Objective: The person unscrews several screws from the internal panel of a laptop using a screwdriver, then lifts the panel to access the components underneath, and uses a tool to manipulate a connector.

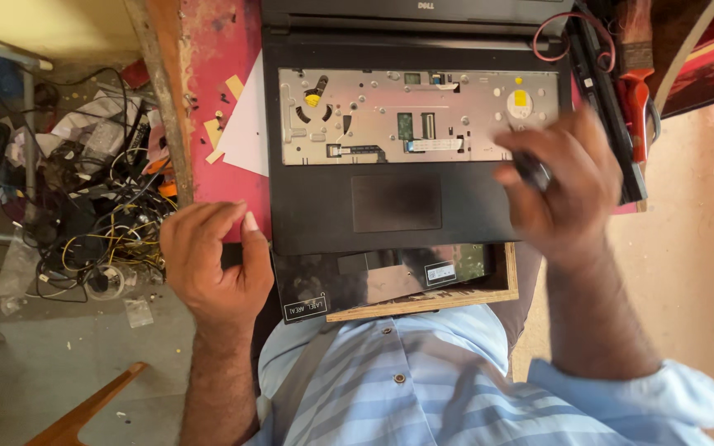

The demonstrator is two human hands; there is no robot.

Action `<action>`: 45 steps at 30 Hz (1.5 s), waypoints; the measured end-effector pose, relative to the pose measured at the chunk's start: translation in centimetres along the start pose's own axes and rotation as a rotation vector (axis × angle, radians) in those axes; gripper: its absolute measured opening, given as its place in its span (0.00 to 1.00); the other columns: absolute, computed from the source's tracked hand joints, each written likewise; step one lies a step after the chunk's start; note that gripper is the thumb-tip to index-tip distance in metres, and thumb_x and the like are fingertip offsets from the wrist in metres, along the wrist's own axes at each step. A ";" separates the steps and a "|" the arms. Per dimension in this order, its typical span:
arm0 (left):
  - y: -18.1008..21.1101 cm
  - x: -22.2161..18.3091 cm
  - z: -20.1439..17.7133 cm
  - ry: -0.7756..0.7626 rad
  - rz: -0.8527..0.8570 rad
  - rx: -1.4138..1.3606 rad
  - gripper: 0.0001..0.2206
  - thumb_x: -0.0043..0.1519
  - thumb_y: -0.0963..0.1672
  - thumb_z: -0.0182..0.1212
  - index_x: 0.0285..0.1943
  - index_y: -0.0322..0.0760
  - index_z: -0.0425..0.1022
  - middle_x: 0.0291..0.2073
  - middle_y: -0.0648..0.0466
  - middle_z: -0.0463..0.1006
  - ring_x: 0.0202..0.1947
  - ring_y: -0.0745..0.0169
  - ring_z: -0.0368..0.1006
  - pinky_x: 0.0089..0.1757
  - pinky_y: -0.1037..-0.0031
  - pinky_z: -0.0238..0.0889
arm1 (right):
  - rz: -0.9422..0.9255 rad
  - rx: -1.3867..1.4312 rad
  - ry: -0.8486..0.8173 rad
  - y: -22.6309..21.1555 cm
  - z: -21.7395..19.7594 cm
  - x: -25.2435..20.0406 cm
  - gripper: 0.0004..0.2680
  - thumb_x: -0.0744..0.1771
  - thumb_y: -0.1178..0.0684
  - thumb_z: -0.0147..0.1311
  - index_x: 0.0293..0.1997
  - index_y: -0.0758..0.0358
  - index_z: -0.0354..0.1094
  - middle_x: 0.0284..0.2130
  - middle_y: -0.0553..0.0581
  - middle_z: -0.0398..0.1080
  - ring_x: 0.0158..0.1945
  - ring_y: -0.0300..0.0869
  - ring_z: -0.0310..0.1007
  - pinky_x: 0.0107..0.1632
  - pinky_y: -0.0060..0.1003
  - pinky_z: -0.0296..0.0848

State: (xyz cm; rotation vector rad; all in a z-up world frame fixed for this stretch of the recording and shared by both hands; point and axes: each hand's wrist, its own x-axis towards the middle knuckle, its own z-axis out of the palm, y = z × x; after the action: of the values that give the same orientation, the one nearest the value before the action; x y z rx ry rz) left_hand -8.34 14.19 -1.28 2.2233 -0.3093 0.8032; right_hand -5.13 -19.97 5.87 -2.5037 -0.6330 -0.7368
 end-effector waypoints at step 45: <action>-1.6 2.0 2.7 -0.062 0.014 -0.023 0.11 0.66 0.37 0.67 0.56 0.32 0.75 0.51 0.48 0.78 0.53 0.47 0.73 0.56 0.61 0.65 | 0.067 -0.163 0.263 -2.5 4.0 -7.7 0.08 0.68 0.66 0.60 0.52 0.75 0.69 0.36 0.62 0.75 0.38 0.49 0.78 0.42 0.43 0.78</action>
State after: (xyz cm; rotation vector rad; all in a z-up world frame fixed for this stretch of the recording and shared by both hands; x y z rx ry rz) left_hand -4.89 13.45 -2.33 2.2301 -0.3622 0.7361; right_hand -10.73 -18.10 -0.91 -2.4970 -0.4083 -1.1081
